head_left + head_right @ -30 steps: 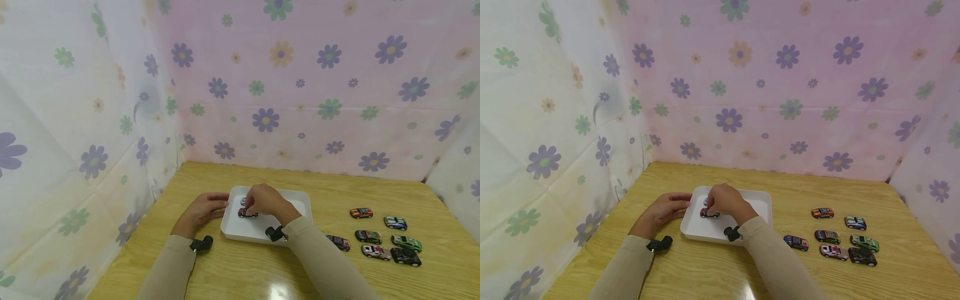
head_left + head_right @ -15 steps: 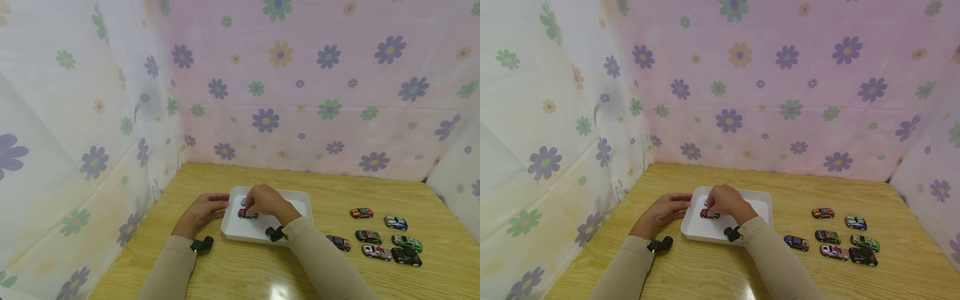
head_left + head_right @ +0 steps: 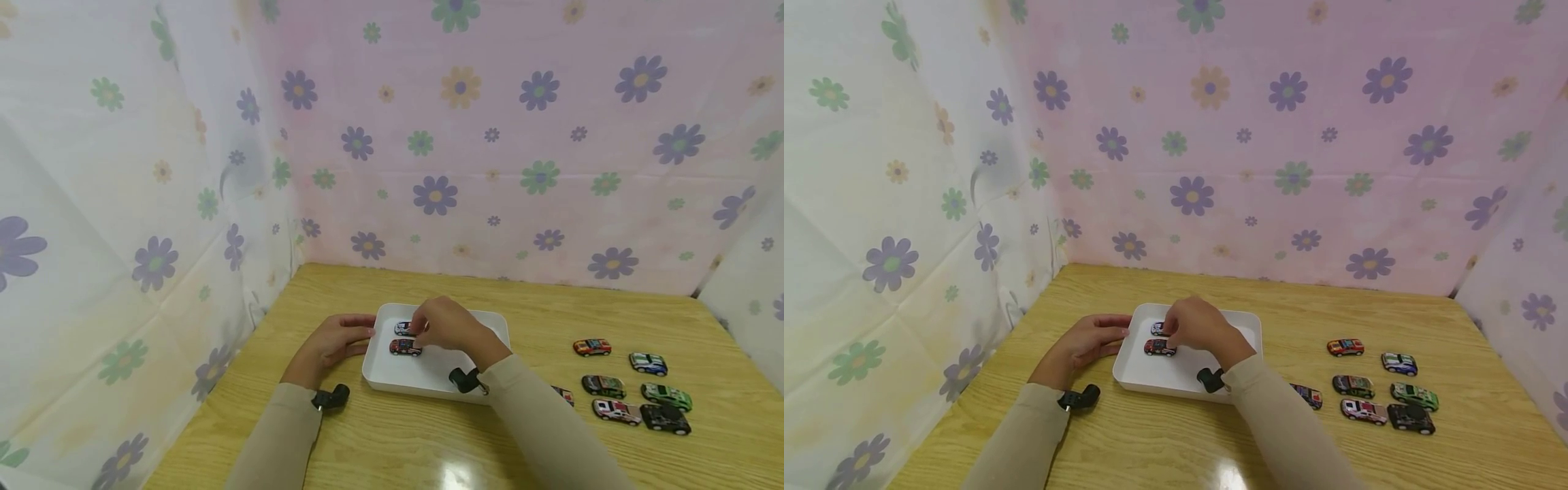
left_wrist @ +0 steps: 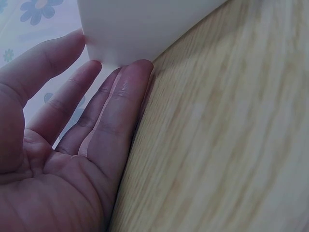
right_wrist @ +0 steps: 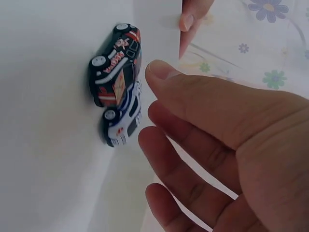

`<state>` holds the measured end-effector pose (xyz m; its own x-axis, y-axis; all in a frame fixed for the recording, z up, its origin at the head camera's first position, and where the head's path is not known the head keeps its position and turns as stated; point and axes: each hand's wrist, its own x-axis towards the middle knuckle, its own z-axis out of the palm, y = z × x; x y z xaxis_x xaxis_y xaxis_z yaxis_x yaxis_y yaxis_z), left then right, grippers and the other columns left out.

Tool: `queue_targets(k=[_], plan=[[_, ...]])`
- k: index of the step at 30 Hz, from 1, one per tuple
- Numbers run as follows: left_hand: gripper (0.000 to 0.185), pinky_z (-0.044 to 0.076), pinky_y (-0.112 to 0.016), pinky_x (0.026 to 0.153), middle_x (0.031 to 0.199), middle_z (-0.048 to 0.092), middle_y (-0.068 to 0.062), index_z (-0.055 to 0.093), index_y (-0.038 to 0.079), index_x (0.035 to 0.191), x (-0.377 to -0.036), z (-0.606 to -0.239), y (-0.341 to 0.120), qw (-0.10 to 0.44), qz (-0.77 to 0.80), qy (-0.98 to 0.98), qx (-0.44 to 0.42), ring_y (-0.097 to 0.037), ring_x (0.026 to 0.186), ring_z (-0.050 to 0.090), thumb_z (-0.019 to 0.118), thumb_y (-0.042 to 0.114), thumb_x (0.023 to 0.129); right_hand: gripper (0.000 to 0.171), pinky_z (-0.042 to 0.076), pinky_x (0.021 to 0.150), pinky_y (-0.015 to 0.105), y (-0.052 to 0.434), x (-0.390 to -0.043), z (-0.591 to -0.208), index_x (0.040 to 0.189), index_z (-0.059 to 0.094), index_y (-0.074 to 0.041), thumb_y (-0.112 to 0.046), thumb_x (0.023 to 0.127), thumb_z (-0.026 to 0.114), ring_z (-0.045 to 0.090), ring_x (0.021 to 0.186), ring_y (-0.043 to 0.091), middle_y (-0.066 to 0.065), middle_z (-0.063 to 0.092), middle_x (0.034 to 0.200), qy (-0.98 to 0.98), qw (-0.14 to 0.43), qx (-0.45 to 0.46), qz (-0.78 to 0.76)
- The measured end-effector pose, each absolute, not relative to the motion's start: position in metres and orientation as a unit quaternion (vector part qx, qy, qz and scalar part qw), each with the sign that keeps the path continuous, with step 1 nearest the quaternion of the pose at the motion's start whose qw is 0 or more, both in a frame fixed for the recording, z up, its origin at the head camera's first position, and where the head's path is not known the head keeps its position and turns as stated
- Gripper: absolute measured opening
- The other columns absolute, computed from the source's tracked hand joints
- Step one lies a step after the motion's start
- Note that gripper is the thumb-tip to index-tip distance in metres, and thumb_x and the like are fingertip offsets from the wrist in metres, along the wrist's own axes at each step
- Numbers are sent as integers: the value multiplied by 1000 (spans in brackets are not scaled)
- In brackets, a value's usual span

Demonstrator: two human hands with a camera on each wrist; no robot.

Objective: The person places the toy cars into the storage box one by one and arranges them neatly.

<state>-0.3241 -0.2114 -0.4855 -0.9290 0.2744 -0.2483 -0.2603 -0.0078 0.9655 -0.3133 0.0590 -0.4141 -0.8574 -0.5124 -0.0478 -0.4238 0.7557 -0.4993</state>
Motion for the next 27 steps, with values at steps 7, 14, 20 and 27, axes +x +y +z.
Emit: queue_targets(k=[7, 14, 20, 27], plan=[[48, 62, -40, 94, 142, 62, -20, 62, 1, 140, -325, -483, -211, 186, 707, 682, 5, -26, 116, 69, 76, 6, 94, 14, 57, 80, 32, 81, -304, -407, 98, 82, -20, -21, 86, 87, 65, 87, 9, -11, 75, 93, 930, 74, -263, -245], [46, 62, -39, 93, 138, 65, -16, 66, 4, 137, -326, -484, -211, 179, 708, 683, -8, -26, 116, 70, 78, 7, 92, 14, 58, 81, 34, 101, -291, -400, 100, 81, -23, -21, 86, 86, 66, 89, 9, -7, 77, 98, 930, 39, -285, -228], [46, 62, -40, 93, 139, 65, -17, 64, 3, 138, -325, -486, -211, 183, 707, 683, -8, -26, 116, 69, 77, 6, 93, 16, 59, 81, 34, 128, -278, -403, 102, 81, -24, -24, 87, 86, 68, 90, 9, -6, 77, 101, 927, 7, -299, -227], [44, 62, -39, 92, 138, 65, -16, 66, 4, 137, -324, -486, -211, 178, 706, 685, -10, -24, 114, 70, 76, 6, 94, 17, 57, 76, 30, 161, -266, -408, 104, 80, -25, -26, 88, 85, 66, 87, 4, -9, 77, 100, 929, 1, -287, -232]])
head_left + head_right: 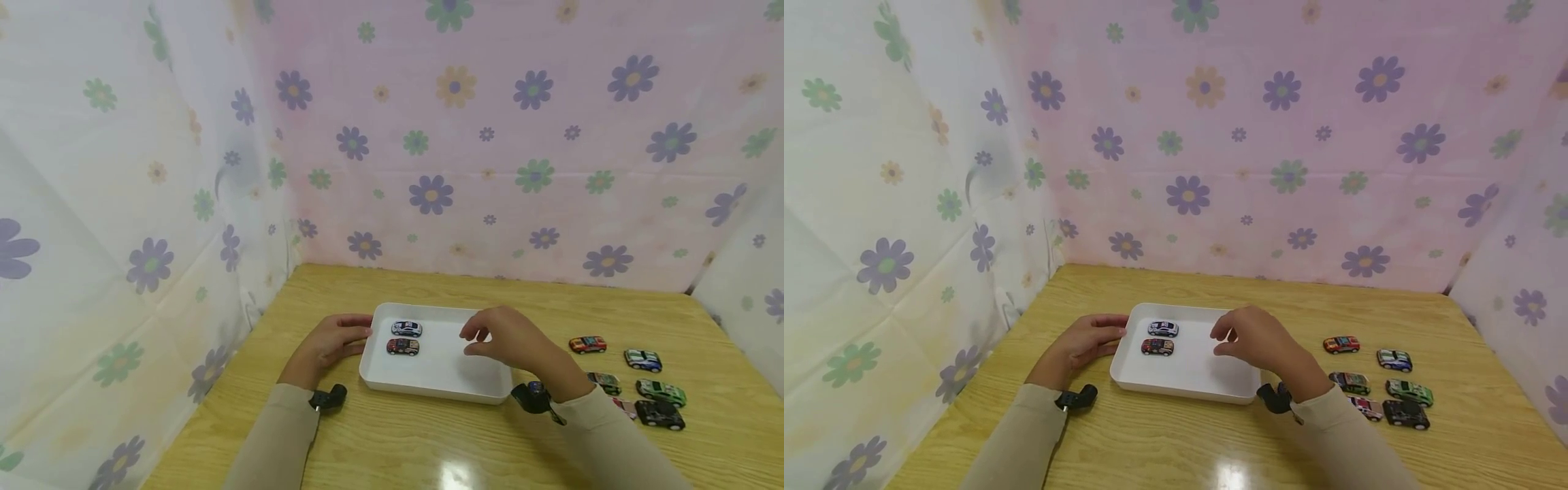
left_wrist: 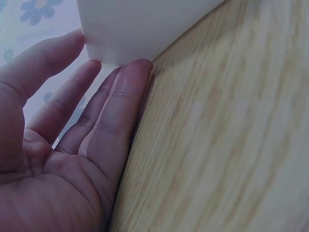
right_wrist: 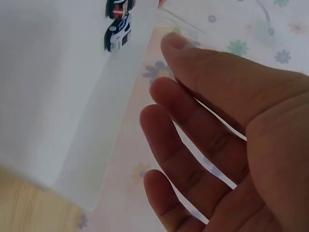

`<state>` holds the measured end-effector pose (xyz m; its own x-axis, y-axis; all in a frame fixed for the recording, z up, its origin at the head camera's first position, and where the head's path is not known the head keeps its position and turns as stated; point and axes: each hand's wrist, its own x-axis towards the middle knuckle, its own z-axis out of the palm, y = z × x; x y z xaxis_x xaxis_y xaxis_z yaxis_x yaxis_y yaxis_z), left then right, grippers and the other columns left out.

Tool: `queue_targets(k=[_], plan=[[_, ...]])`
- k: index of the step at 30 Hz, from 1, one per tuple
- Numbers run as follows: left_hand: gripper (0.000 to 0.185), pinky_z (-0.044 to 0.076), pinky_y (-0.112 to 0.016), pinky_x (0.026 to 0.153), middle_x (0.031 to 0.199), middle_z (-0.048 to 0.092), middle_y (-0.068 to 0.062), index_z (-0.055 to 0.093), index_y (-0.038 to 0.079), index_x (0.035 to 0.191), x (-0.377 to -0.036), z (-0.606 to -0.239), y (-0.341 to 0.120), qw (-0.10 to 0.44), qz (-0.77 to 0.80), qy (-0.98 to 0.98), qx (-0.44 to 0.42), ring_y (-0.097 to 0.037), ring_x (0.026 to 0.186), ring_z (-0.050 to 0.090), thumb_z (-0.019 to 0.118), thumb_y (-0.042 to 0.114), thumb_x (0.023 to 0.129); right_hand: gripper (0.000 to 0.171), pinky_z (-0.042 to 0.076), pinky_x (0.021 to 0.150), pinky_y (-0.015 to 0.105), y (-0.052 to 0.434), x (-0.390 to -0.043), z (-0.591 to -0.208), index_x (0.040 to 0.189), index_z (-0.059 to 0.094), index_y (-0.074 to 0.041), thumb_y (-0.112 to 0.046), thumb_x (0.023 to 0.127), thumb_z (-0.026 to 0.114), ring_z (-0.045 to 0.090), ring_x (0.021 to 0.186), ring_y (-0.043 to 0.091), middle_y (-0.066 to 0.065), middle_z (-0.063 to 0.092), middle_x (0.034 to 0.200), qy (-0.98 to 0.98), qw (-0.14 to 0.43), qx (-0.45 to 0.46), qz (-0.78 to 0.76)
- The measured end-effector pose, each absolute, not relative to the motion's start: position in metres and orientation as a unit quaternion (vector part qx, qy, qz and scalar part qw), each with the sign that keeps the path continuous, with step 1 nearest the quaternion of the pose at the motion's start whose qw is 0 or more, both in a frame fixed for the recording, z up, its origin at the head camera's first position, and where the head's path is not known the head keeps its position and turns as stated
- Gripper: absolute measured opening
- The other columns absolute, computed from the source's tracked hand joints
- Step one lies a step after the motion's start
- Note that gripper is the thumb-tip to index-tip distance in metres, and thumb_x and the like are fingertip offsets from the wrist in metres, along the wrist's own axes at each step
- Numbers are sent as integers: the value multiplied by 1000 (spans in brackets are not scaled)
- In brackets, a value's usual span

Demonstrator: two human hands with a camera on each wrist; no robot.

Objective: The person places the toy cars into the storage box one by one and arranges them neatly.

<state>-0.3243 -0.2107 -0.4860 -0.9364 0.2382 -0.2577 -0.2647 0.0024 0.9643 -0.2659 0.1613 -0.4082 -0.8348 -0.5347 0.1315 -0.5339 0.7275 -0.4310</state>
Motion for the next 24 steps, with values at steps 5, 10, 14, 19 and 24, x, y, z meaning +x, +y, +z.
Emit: queue_targets(k=[5, 10, 14, 19, 24], plan=[[47, 62, -39, 93, 140, 64, -18, 64, 3, 138, -324, -487, -211, 176, 705, 687, -4, -24, 114, 70, 77, 6, 93, 19, 58, 76, 27, 184, -255, -411, 107, 79, -24, -28, 89, 83, 66, 89, 5, -5, 77, 104, 928, -9, -284, -242], [46, 62, -39, 93, 139, 64, -17, 65, 3, 137, -323, -487, -210, 175, 706, 686, -4, -24, 115, 70, 76, 6, 93, 23, 59, 76, 32, 206, -245, -417, 110, 78, -23, -32, 89, 83, 66, 89, 4, -6, 77, 105, 931, -24, -267, -247], [45, 62, -39, 94, 139, 65, -17, 65, 3, 137, -323, -489, -210, 177, 707, 684, -7, -25, 115, 69, 76, 6, 93, 28, 60, 78, 37, 222, -239, -422, 112, 78, -22, -36, 88, 83, 66, 89, 3, -7, 76, 105, 933, -30, -261, -246], [45, 62, -39, 93, 138, 65, -15, 67, 4, 136, -324, -488, -209, 178, 706, 686, -13, -25, 115, 70, 78, 6, 92, 33, 60, 83, 44, 243, -233, -427, 115, 77, -20, -39, 89, 82, 68, 92, 6, -9, 76, 108, 931, -31, -266, -249], [45, 62, -40, 94, 139, 65, -14, 67, 6, 136, -325, -486, -210, 173, 705, 687, -19, -24, 116, 69, 78, 6, 92, 38, 59, 85, 46, 260, -229, -430, 119, 76, -21, -44, 89, 80, 68, 97, 9, -5, 75, 115, 930, -17, -267, -252]])
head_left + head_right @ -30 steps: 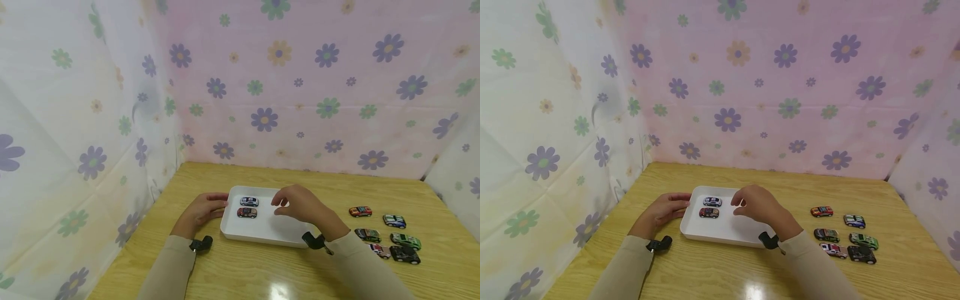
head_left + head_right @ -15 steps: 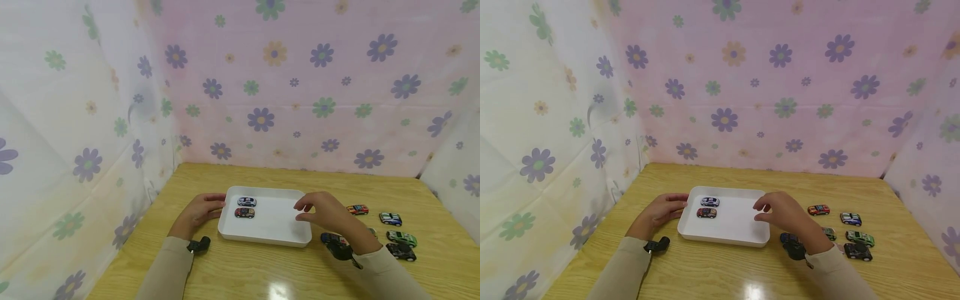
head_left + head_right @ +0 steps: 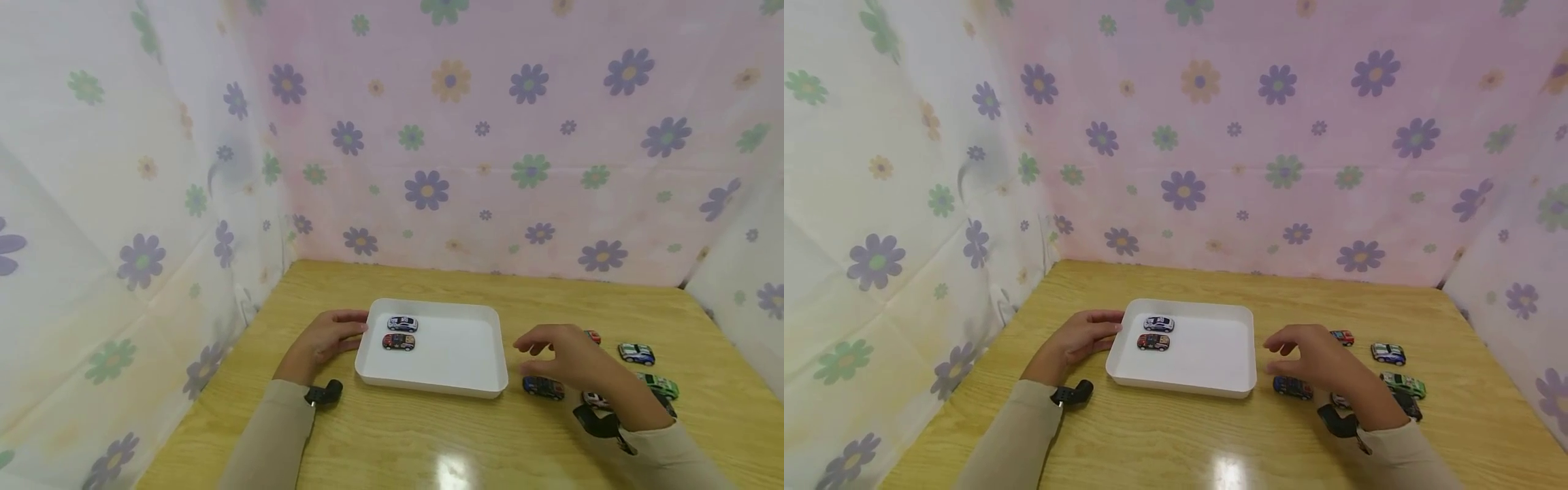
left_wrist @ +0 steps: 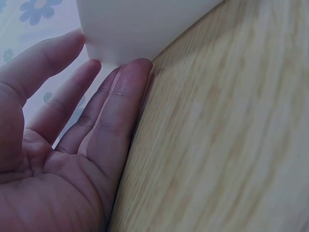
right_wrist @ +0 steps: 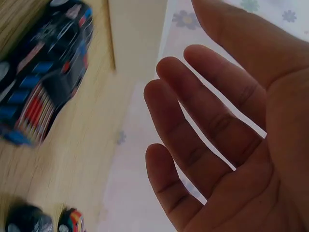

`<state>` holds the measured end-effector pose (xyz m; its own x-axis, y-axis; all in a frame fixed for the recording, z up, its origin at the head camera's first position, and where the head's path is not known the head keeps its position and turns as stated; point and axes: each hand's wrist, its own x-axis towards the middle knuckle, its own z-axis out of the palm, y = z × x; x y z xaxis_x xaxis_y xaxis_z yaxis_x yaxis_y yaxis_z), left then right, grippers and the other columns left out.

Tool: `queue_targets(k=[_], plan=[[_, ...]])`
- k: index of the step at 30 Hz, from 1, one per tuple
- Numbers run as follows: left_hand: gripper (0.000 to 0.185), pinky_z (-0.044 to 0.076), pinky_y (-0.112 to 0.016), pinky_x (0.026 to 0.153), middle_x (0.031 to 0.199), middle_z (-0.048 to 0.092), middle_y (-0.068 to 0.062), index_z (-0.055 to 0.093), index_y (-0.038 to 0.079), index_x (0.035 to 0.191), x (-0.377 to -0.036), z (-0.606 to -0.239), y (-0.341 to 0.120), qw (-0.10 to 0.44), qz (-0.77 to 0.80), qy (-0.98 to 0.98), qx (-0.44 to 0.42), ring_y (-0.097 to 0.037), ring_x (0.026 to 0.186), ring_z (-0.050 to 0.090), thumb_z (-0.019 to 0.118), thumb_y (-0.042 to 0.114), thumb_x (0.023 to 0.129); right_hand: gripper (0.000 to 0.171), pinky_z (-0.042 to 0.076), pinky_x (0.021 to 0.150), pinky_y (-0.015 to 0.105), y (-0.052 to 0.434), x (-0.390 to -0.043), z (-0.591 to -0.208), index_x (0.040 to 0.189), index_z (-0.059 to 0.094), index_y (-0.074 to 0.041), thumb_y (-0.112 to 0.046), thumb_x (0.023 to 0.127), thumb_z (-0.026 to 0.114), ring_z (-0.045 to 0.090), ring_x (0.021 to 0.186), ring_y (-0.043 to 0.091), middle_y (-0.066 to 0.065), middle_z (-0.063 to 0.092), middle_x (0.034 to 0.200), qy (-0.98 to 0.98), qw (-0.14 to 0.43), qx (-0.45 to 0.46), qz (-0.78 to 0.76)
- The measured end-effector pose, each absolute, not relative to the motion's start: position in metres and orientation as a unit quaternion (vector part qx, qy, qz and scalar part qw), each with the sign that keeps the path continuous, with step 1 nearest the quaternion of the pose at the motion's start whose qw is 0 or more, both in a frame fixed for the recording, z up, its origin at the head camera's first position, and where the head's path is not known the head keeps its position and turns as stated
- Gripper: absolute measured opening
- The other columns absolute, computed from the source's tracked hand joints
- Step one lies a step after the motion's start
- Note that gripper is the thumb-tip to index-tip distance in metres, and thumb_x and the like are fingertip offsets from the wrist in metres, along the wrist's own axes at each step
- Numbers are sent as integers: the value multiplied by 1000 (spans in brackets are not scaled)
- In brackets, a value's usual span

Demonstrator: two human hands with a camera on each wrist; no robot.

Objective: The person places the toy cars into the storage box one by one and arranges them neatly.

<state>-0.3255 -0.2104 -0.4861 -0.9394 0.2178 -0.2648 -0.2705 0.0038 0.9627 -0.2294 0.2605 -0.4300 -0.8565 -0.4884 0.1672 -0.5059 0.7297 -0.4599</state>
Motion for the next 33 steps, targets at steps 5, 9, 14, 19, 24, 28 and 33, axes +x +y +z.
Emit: queue_targets(k=[5, 9, 14, 19, 24, 28, 33], plan=[[45, 62, -39, 93, 140, 64, -14, 67, 6, 136, -328, -483, -215, 168, 703, 691, -24, -24, 116, 69, 77, 7, 93, 41, 58, 83, 42, 269, -229, -430, 120, 75, -20, -46, 89, 79, 68, 99, 9, -3, 75, 116, -927, 8, 271, 261], [45, 62, -39, 93, 142, 63, -16, 66, 5, 137, -328, -482, -218, 168, 702, 692, -21, -24, 116, 69, 77, 7, 94, 42, 57, 82, 39, 274, -232, -430, 121, 75, -20, -47, 89, 79, 68, 98, 8, -4, 75, 116, -927, -3, 274, 255], [47, 62, -38, 93, 142, 63, -15, 66, 7, 138, -327, -483, -219, 168, 701, 693, -15, -24, 116, 69, 78, 10, 92, 44, 58, 81, 38, 282, -235, -429, 122, 75, -19, -47, 89, 80, 68, 99, 10, -4, 74, 114, -927, -24, 280, 248], [47, 62, -38, 93, 142, 63, -15, 66, 7, 138, -328, -485, -218, 169, 699, 694, -11, -24, 116, 69, 79, 10, 92, 45, 59, 84, 39, 287, -235, -427, 122, 75, -20, -49, 88, 80, 69, 101, 13, -5, 74, 115, -929, -50, 267, 251], [46, 62, -39, 94, 142, 62, -15, 65, 6, 139, -327, -485, -216, 175, 698, 694, -10, -24, 117, 68, 76, 7, 94, 41, 55, 85, 40, 286, -233, -429, 119, 76, -22, -44, 86, 83, 69, 102, 13, -8, 74, 114, -934, -70, 246, 250], [45, 62, -39, 94, 141, 63, -15, 65, 6, 138, -326, -485, -214, 174, 699, 693, -16, -24, 116, 69, 76, 7, 94, 39, 55, 82, 34, 286, -232, -431, 117, 77, -21, -42, 85, 85, 68, 101, 15, -8, 74, 112, -930, -87, 243, 263], [46, 61, -40, 95, 141, 64, -14, 66, 7, 137, -327, -487, -211, 179, 696, 695, -11, -25, 118, 68, 78, 9, 93, 40, 59, 78, 26, 287, -228, -435, 117, 77, -19, -40, 84, 86, 69, 99, 16, -6, 75, 112, -925, -97, 252, 267]])
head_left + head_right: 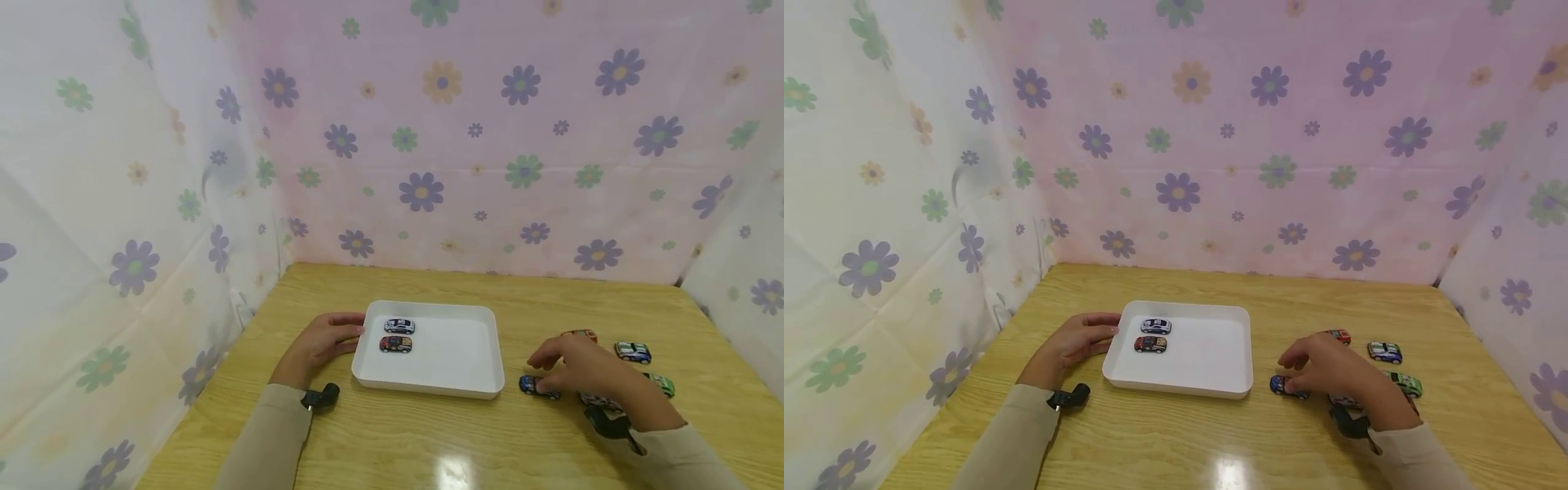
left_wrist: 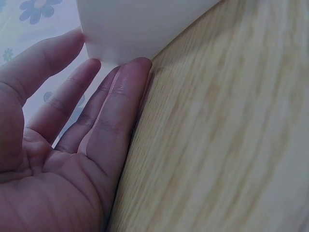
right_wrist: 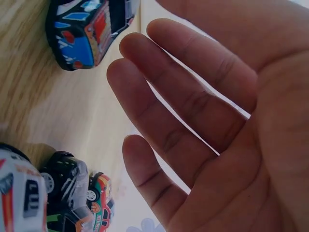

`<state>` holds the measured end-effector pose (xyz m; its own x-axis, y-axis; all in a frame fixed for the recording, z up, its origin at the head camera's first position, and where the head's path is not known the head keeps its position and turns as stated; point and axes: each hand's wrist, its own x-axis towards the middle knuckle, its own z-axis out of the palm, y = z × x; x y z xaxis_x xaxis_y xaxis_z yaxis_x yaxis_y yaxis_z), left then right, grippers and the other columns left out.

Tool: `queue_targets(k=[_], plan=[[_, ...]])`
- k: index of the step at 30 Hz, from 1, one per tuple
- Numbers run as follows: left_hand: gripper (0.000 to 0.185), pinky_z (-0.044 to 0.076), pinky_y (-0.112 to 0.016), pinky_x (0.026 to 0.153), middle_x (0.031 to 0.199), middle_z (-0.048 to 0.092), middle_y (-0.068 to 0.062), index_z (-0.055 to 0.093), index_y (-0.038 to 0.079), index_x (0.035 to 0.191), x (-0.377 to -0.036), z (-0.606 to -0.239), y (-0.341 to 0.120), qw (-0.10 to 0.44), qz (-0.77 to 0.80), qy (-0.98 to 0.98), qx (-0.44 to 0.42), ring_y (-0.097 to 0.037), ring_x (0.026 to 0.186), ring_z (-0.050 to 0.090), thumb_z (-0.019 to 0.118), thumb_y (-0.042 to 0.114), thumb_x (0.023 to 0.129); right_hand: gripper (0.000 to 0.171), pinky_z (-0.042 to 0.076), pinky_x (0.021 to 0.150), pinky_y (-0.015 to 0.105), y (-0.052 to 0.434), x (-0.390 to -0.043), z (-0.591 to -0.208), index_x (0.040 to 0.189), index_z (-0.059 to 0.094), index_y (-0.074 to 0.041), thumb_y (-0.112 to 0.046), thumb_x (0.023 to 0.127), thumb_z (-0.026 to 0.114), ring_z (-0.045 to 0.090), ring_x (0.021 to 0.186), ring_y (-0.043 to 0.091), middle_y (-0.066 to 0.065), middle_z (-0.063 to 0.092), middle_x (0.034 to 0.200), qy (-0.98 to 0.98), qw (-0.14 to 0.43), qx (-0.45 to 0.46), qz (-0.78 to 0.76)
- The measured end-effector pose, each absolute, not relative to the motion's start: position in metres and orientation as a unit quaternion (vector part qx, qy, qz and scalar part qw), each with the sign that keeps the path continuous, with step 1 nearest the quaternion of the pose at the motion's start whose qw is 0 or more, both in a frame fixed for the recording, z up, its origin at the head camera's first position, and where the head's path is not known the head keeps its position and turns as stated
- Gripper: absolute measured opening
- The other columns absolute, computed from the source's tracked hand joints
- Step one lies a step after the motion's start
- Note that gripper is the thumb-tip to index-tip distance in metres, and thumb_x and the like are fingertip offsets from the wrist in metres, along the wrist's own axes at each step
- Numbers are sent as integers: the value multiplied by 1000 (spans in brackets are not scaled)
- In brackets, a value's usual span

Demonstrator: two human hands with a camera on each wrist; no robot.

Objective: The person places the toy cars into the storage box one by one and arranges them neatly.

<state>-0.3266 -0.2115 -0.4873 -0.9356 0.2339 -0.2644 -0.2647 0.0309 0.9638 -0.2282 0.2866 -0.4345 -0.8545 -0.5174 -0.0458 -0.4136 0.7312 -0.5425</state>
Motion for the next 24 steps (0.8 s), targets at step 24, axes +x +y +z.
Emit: queue_targets(k=[24], plan=[[45, 62, -40, 94, 138, 66, -14, 68, 7, 135, -327, -490, -213, 177, 697, 695, -14, -24, 115, 69, 79, 8, 92, 21, 57, 69, 22, 280, -227, -442, 102, 83, -22, -31, 83, 87, 70, 88, 6, -8, 78, 101, 916, 130, -247, -288]])
